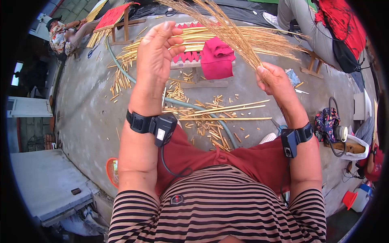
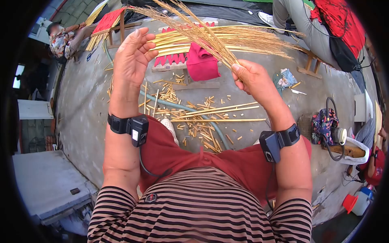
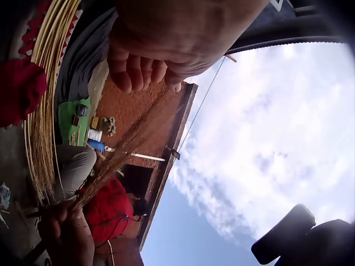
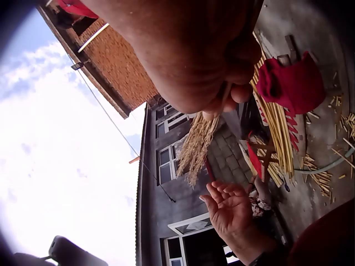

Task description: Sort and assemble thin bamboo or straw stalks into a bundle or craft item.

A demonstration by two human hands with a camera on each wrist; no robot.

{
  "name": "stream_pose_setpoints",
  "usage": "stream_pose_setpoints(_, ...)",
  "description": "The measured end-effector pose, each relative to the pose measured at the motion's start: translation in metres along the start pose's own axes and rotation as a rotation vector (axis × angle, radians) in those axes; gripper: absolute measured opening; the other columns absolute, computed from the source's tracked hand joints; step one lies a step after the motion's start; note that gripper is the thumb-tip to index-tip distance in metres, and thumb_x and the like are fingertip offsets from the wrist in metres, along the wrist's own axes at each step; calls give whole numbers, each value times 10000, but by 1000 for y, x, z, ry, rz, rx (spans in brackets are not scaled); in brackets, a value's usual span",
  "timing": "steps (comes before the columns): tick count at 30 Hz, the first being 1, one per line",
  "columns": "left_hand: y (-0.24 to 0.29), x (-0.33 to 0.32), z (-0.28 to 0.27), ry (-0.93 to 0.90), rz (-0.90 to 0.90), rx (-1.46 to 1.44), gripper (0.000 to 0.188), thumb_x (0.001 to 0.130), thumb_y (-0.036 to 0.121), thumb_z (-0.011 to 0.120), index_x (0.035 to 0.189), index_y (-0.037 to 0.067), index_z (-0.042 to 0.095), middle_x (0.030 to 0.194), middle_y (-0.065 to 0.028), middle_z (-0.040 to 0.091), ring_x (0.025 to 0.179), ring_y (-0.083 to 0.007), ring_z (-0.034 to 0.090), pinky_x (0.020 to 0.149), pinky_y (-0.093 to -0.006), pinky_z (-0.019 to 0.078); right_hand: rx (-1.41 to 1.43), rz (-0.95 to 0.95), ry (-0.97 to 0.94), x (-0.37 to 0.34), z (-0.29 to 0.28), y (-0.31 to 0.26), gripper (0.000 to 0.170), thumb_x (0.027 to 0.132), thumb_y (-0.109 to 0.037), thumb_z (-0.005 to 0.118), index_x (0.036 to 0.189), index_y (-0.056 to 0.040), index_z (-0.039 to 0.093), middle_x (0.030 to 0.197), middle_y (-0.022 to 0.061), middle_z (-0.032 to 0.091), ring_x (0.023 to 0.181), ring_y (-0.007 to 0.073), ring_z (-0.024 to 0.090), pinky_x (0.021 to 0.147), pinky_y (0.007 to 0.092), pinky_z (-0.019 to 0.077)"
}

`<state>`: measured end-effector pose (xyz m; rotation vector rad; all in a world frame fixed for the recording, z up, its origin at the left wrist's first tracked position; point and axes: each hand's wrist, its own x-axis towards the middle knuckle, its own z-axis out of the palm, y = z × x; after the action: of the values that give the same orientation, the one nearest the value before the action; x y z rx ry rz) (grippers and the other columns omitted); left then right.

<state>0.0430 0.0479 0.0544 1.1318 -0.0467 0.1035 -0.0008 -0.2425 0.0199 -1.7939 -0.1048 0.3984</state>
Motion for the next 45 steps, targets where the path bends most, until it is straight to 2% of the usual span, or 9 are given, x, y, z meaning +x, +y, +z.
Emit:
stream_pose_setpoints(7,-22,-14,35,-195,-132,134,302,822,193,679,1012,-8,558,908,-104,623,713,-136,618,618,-270,541,10,-23,-30,4,12,-8,295,938,-328,451,729,-125,499,554,-62,454,472,15,363,422,187,278)
stream_pose_setpoints(26,-22,-5,27,-178,-138,349,127,868,112,569,906,-9,580,805,-116,662,622,-132,639,593,-260,548,-19,0,-26,16,16,-4,300,928,-338,456,721,-128,505,546,-63,450,462,15,359,416,188,277)
stream_pose_setpoints(29,-12,-5,28,-191,-67,541,97,863,86,562,891,-2,588,784,-96,659,612,-111,625,582,-243,534,-20,0,-26,17,17,-5,303,928,-342,453,721,-127,502,546,-64,448,462,15,357,415,187,273)
stream_pose_setpoints(32,0,0,21,-1,291,1013,70,849,49,562,890,6,598,751,-65,654,596,-99,616,583,-239,528,-31,-3,-29,20,16,-7,304,928,-344,452,723,-125,500,549,-66,448,462,14,352,416,185,270)
stream_pose_setpoints(35,16,18,-12,219,463,1005,133,836,-1,542,955,20,597,836,-72,654,670,-128,630,605,-249,530,-7,-5,-14,19,14,-6,303,926,-345,453,722,-125,499,549,-67,448,463,12,348,417,184,264)
stream_pose_setpoints(38,9,16,-14,200,405,336,182,834,14,555,1012,28,583,965,-108,635,773,-171,637,639,-269,533,16,1,-4,21,13,-6,303,923,-346,456,719,-126,500,548,-66,447,464,10,345,418,184,257)
stream_pose_setpoints(40,-4,7,-4,-14,76,184,199,838,68,583,1029,15,567,1055,-156,598,851,-207,628,667,-294,536,32,5,-9,23,14,-1,306,922,-350,456,717,-127,501,549,-65,447,465,9,344,419,183,252)
stream_pose_setpoints(42,-16,-4,18,-233,-249,147,214,842,142,609,1004,6,572,1003,-158,619,811,-185,636,669,-295,536,27,9,-27,24,16,-5,309,922,-354,454,719,-126,504,550,-65,448,466,8,344,420,181,248)
stream_pose_setpoints(45,-22,-12,32,-305,-242,321,216,847,178,614,984,14,583,955,-139,646,765,-150,641,659,-277,533,33,13,-52,23,19,-8,314,921,-358,452,719,-125,508,553,-65,448,467,8,344,420,181,243)
